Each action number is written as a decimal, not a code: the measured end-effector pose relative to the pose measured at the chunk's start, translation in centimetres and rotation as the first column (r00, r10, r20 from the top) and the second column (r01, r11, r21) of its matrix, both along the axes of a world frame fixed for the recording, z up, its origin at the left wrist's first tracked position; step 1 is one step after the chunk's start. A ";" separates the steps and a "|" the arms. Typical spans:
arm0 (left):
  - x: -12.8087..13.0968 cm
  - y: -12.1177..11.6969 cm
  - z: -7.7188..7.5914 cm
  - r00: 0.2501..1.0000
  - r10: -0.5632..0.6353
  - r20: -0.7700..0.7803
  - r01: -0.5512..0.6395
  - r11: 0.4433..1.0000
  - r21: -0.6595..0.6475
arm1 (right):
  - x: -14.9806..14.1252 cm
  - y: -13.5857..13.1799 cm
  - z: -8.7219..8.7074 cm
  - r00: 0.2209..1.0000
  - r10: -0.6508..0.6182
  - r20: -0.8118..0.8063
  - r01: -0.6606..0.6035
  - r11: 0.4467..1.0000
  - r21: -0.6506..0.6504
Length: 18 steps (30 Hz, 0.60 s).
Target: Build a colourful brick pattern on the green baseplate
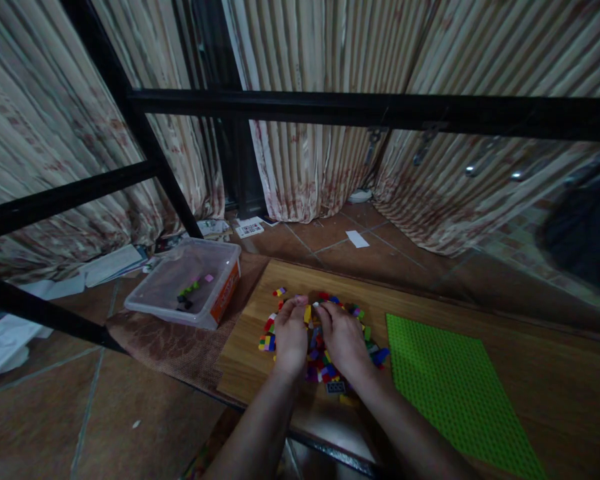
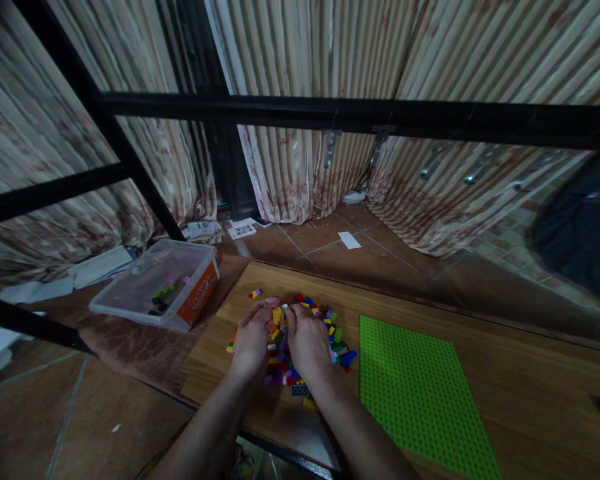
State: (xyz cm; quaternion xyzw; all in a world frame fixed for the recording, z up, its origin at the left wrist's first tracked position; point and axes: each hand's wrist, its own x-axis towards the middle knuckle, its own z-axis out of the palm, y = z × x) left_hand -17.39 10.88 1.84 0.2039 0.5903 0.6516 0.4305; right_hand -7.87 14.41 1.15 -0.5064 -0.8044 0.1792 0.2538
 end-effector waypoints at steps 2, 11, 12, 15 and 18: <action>0.0 0.0 0.1 1.000 0.017 -0.004 -0.017 1.000 -0.004 | 0.4 0.2 0.2 1.000 0.018 -0.016 -0.018 1.000 -0.013; -3.2 -0.1 1.6 0.986 0.081 -0.146 -0.078 0.997 0.027 | 3.6 1.5 1.8 0.996 0.008 -0.091 -0.018 0.994 -0.108; -4.3 -0.2 1.7 0.971 0.100 -0.217 -0.099 0.995 0.016 | 4.0 1.8 2.0 0.996 -0.011 -0.085 0.002 0.995 -0.104; -7.4 -0.5 1.6 0.882 0.036 -0.470 -0.067 0.996 -0.050 | 4.5 2.5 2.2 0.996 -0.031 -0.082 0.024 0.996 -0.085; -9.1 -1.1 1.4 0.769 -0.150 -0.622 0.036 0.981 -0.191 | 3.8 2.8 2.4 0.996 0.019 -0.084 -0.027 0.995 -0.093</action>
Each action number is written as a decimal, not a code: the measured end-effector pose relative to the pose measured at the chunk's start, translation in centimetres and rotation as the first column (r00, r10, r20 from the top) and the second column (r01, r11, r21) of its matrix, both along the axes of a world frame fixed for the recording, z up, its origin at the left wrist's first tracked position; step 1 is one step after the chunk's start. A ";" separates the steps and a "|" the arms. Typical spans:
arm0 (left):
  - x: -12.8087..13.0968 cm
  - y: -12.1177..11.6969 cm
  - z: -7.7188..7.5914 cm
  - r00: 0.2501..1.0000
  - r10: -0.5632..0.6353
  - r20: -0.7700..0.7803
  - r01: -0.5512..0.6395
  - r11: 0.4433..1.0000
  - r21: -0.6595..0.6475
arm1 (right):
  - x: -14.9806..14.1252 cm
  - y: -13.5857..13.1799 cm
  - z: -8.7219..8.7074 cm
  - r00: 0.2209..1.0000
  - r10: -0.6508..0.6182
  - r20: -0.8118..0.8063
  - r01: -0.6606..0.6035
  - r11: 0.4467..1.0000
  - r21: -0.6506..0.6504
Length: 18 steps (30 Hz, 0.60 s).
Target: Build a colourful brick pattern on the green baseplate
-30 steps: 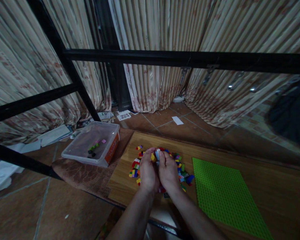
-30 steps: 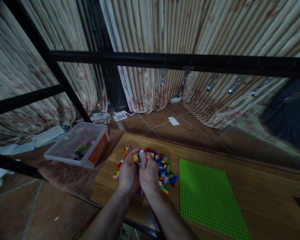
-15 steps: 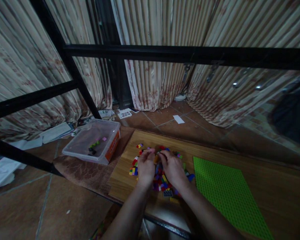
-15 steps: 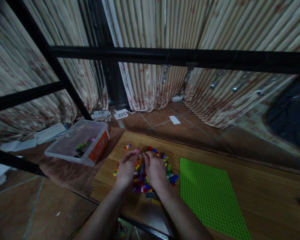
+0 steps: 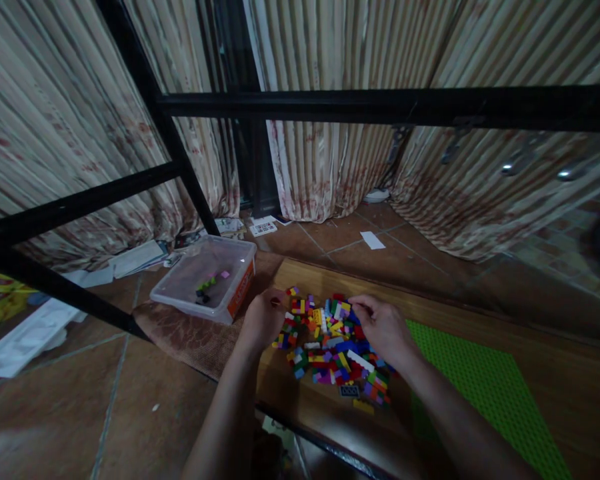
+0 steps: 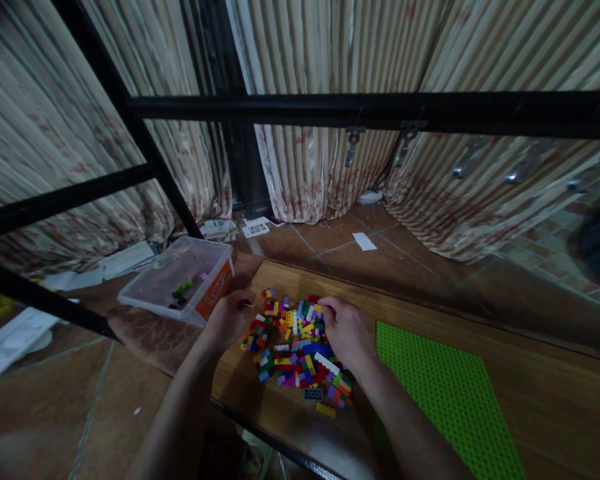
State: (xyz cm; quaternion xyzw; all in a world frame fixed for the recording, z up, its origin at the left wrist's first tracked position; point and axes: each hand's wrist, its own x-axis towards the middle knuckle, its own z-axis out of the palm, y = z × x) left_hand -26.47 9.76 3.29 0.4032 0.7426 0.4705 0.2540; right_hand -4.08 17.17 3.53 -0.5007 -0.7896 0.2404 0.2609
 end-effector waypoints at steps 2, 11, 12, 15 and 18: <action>-0.2 -0.4 -0.1 0.995 -0.093 -0.046 0.090 0.995 -0.049 | -1.3 -0.2 0.1 0.996 0.089 0.003 -0.089 0.996 -0.015; 0.4 -0.8 0.2 0.946 -0.282 -0.162 0.249 0.948 -0.199 | -8.7 -2.3 -0.6 0.871 0.413 0.265 -0.431 0.902 0.011; 0.4 -0.8 0.2 0.946 -0.280 -0.165 0.240 0.944 -0.226 | -9.0 -2.4 -0.8 0.862 0.419 0.286 -0.439 0.899 0.007; 0.0 -0.6 -0.1 0.950 -0.269 -0.160 0.221 0.938 -0.266 | -9.0 -2.4 -1.0 0.874 0.402 0.272 -0.419 0.908 0.003; -0.3 -0.4 -0.3 0.958 -0.260 -0.122 0.229 0.947 -0.226 | -7.8 -2.4 -0.9 0.941 0.331 0.073 -0.334 0.942 0.027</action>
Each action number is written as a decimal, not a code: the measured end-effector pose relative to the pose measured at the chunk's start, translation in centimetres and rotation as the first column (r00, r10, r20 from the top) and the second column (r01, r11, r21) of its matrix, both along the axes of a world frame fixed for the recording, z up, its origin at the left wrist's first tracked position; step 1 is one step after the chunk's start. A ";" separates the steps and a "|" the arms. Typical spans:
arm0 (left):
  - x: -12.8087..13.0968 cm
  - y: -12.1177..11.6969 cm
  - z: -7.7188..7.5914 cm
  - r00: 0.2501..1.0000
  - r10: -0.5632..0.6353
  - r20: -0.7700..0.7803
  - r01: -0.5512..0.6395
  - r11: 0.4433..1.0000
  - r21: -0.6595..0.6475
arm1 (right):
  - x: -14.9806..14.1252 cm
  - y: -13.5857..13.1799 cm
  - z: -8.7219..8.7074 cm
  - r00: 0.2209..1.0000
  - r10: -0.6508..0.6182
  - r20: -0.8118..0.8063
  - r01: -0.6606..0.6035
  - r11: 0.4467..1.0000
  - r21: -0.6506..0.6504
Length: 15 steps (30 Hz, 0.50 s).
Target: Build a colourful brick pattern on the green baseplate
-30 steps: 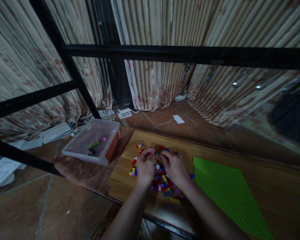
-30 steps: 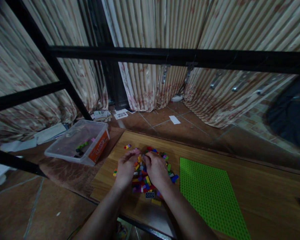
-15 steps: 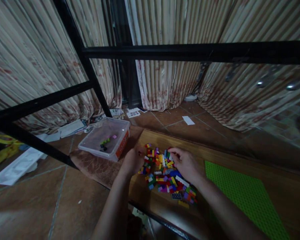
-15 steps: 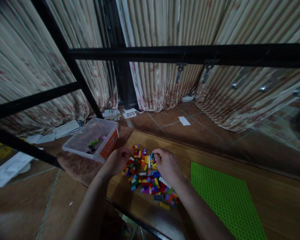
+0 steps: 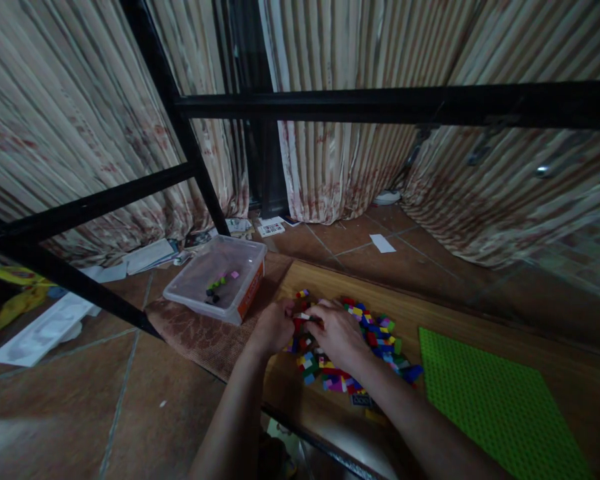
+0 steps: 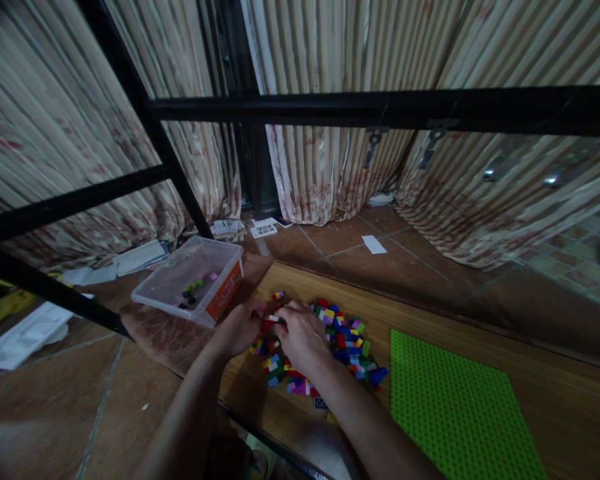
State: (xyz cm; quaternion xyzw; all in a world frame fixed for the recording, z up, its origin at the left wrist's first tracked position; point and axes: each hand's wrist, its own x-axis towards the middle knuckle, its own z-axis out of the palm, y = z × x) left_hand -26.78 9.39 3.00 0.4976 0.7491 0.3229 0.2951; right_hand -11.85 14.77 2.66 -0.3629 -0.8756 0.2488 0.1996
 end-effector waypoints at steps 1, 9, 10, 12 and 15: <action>0.0 0.1 0.0 0.997 0.013 0.070 -0.015 1.000 0.026 | 0.5 0.0 0.0 0.994 -0.043 -0.102 0.039 0.999 -0.035; 4.8 0.1 1.0 0.504 0.022 0.863 -0.086 0.996 0.025 | 2.9 -1.4 -1.2 0.693 -0.366 -0.621 0.223 0.928 -0.298; 5.4 0.1 1.0 0.474 -0.004 0.880 -0.094 0.994 0.055 | 3.0 -1.7 -1.3 0.694 -0.369 -0.618 0.224 0.927 -0.302; 6.3 0.2 0.7 0.501 -0.033 0.865 -0.119 0.987 0.106 | 3.5 -1.9 -1.4 0.718 -0.365 -0.593 0.204 0.925 -0.322; 6.5 0.3 0.6 0.618 -0.073 0.783 -0.077 0.985 0.152 | 4.2 -1.8 -0.9 0.764 -0.348 -0.543 0.155 0.916 -0.370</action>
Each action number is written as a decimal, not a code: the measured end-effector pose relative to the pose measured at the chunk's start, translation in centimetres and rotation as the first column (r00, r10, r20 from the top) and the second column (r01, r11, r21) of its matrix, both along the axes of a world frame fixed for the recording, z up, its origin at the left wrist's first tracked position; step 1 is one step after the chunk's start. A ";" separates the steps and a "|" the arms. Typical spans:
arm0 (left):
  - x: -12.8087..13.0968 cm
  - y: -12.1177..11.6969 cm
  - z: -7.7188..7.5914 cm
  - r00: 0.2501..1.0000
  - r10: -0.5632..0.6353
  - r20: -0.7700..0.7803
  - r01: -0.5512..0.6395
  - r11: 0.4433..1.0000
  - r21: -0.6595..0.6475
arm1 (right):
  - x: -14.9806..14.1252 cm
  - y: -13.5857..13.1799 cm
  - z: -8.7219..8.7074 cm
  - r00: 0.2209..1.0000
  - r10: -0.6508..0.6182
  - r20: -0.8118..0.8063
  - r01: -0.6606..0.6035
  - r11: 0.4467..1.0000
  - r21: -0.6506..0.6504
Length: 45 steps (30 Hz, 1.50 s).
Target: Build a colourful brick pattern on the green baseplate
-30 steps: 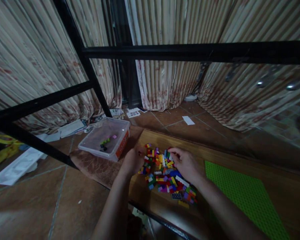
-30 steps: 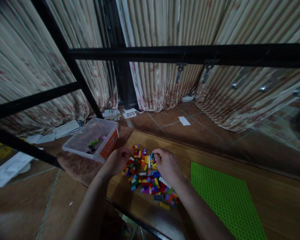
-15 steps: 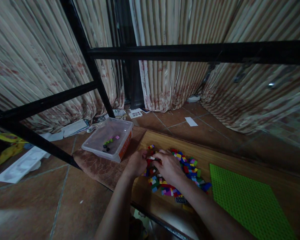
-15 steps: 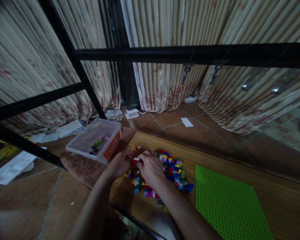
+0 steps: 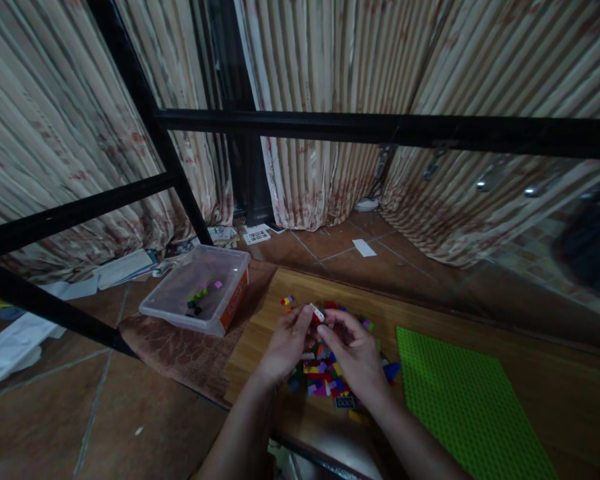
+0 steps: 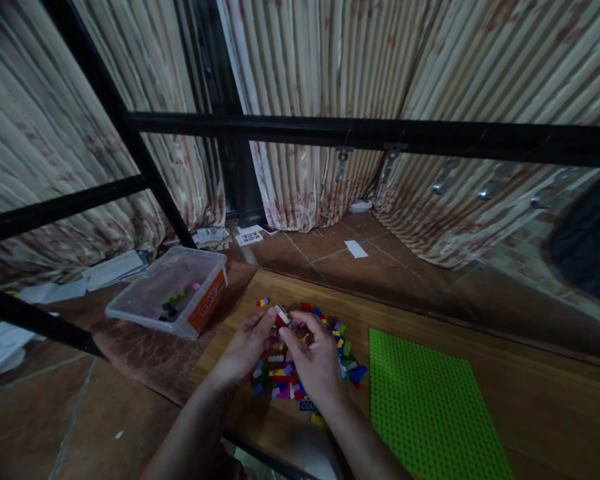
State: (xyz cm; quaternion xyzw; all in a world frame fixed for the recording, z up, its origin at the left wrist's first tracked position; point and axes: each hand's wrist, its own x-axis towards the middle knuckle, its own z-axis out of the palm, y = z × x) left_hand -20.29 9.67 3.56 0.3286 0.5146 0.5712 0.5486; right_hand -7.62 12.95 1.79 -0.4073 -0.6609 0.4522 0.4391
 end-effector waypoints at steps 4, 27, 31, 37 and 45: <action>-0.1 0.0 0.0 0.985 -0.072 -0.158 0.077 0.997 0.023 | 0.3 0.6 0.7 0.996 0.055 0.074 -0.057 0.998 0.026; -0.8 -0.4 -0.3 0.766 -0.219 -0.605 0.133 0.974 -0.184 | 4.5 4.6 0.6 0.800 -0.062 0.597 -0.059 0.982 0.181; -0.8 -0.3 0.2 0.736 -0.199 -0.648 0.121 0.979 -0.162 | 3.8 6.1 0.3 0.706 0.000 0.708 -0.196 0.961 0.195; -0.7 -0.1 -0.5 0.745 -0.188 -0.640 0.095 0.980 -0.177 | 3.1 7.3 -0.2 0.623 0.086 0.777 -0.315 0.937 0.149; -0.5 -0.2 -0.2 0.775 -0.177 -0.606 0.110 0.983 -0.146 | 3.8 7.2 0.0 0.690 0.118 0.714 -0.343 0.922 0.179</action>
